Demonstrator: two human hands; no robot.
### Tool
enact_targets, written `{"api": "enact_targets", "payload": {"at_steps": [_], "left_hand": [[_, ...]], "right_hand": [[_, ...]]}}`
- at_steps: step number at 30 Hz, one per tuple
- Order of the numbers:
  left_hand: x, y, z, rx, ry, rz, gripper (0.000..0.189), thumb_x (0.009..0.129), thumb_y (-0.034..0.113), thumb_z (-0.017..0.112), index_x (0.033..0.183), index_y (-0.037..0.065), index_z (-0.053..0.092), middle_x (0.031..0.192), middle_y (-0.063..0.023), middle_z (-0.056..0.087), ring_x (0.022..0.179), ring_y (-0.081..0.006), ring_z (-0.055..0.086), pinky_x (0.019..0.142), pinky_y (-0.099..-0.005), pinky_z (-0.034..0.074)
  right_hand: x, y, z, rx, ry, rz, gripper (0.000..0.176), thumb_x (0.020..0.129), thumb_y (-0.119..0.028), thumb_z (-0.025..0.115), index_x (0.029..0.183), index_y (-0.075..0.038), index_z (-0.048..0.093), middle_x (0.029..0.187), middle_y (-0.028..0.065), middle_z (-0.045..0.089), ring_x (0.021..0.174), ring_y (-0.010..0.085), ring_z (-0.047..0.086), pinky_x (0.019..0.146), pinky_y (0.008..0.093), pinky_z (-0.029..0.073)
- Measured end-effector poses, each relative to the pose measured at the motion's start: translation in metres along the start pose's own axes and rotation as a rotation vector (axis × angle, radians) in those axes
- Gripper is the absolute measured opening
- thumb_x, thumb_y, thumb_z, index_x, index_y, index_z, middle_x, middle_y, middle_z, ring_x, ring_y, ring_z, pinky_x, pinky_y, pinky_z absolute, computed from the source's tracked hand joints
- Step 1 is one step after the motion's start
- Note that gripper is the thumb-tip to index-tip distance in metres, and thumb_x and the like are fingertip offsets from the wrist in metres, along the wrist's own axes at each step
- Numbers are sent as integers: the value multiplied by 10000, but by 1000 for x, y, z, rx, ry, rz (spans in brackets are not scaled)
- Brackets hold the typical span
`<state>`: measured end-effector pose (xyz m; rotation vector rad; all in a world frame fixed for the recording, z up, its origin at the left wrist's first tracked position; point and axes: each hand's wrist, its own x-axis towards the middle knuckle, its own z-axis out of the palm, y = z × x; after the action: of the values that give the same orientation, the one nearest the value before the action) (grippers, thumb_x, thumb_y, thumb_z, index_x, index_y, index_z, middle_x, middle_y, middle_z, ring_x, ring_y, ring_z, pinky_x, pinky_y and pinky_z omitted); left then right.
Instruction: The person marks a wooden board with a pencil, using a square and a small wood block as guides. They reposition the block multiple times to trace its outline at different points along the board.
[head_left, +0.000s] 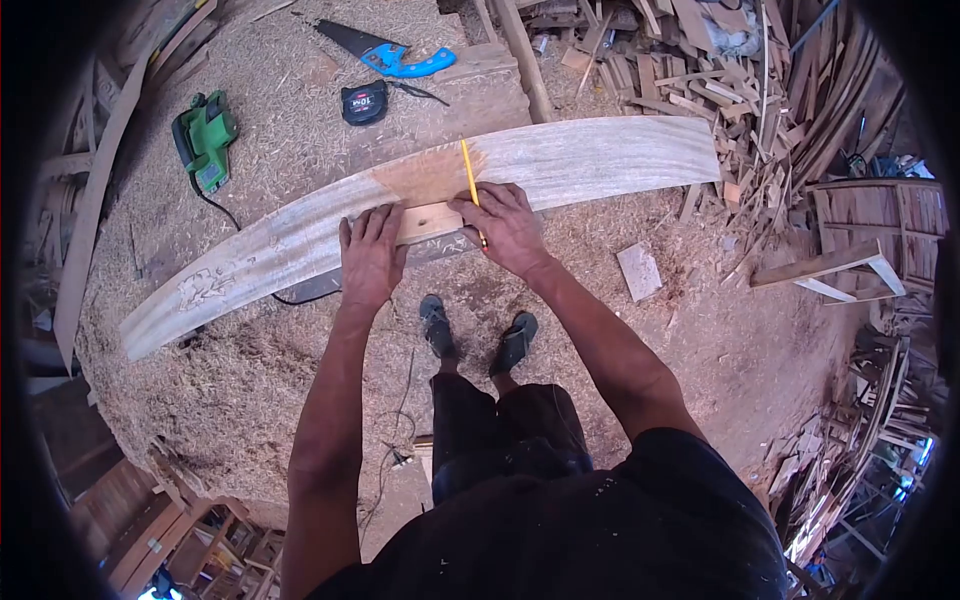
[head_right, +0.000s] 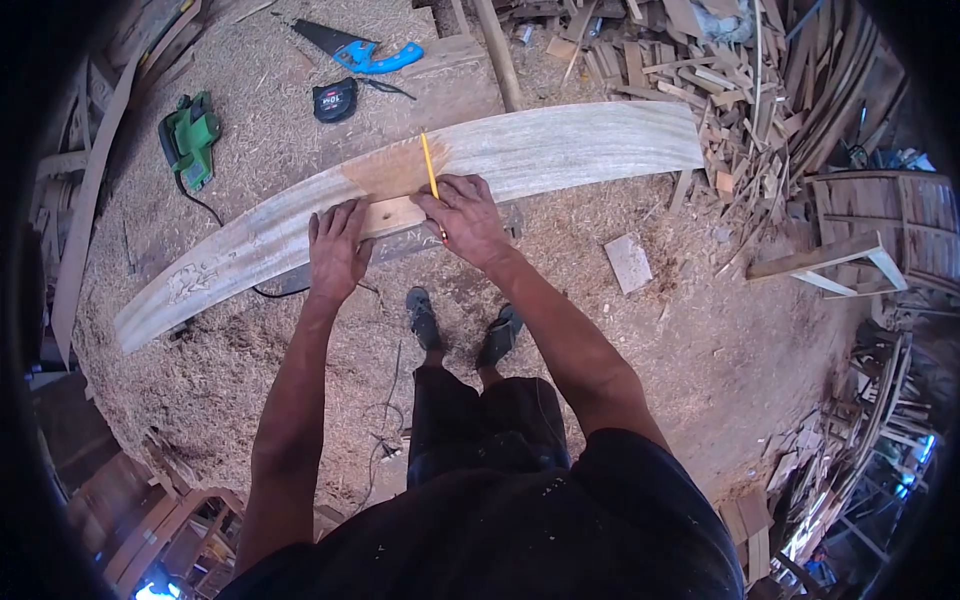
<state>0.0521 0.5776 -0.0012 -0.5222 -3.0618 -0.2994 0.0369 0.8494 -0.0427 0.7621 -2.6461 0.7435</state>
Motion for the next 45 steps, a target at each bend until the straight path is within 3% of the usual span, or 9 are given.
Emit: {"api": "enact_targets", "payload": {"at_steps": [7, 11, 19, 22, 31, 35, 45], "left_hand": [[-1, 6, 8, 21, 34, -43, 766, 875, 222, 839, 1589, 184, 562, 1537, -49, 599, 1414, -304, 544, 1276, -622, 340], [-3, 13, 9, 24, 60, -42, 751, 872, 180, 809, 1584, 171, 570, 1520, -84, 616, 1379, -358, 558, 1258, -583, 362], [-4, 19, 15, 43, 110, -30, 733, 844, 151, 815, 1546, 140, 601, 1489, -101, 633, 1343, -357, 579, 1220, -564, 403], [-2, 15, 15, -13, 93, -39, 705, 852, 165, 808, 1530, 160, 616, 1480, -62, 643, 1355, -324, 579, 1243, -586, 388], [-4, 14, 17, 7, 117, -4, 715, 847, 178, 816, 1532, 154, 612, 1487, -67, 638, 1354, -326, 583, 1246, -601, 396], [-8, 13, 15, 45, 106, 22, 723, 897, 199, 796, 1582, 145, 571, 1510, -79, 623, 1381, -332, 572, 1257, -624, 381], [-11, 10, 25, 123, 141, 81, 683, 983, 273, 754, 1611, 102, 546, 1524, -110, 624, 1404, -352, 559, 1275, -616, 358]], "right_hand": [[-4, 4, -2, 1, 19, -28, 495, 857, -232, 850, 1338, -188, 745, 1369, 5, 710, 1372, 241, 589, 1158, 485, 435], [-3, 4, -3, 0, 40, -48, 442, 887, -255, 822, 1316, -181, 745, 1354, 19, 708, 1380, 241, 585, 1162, 499, 419], [-8, 12, -3, 12, 26, -88, 509, 857, -211, 842, 1348, -141, 728, 1377, 48, 700, 1368, 260, 611, 1163, 489, 433], [-7, 11, -6, -17, 11, -93, 524, 856, -202, 844, 1362, -135, 726, 1386, 53, 700, 1367, 267, 618, 1166, 481, 437], [-10, 12, 0, -50, 28, -121, 455, 912, -233, 788, 1351, -133, 721, 1359, 76, 708, 1386, 267, 602, 1193, 522, 408], [-10, 12, -1, -36, 56, -124, 493, 880, -180, 829, 1360, -127, 731, 1342, 62, 702, 1363, 261, 619, 1161, 496, 455], [-10, 9, -3, -51, 28, -94, 460, 885, -183, 820, 1338, -145, 747, 1371, 54, 702, 1356, 253, 622, 1169, 500, 451]]}}
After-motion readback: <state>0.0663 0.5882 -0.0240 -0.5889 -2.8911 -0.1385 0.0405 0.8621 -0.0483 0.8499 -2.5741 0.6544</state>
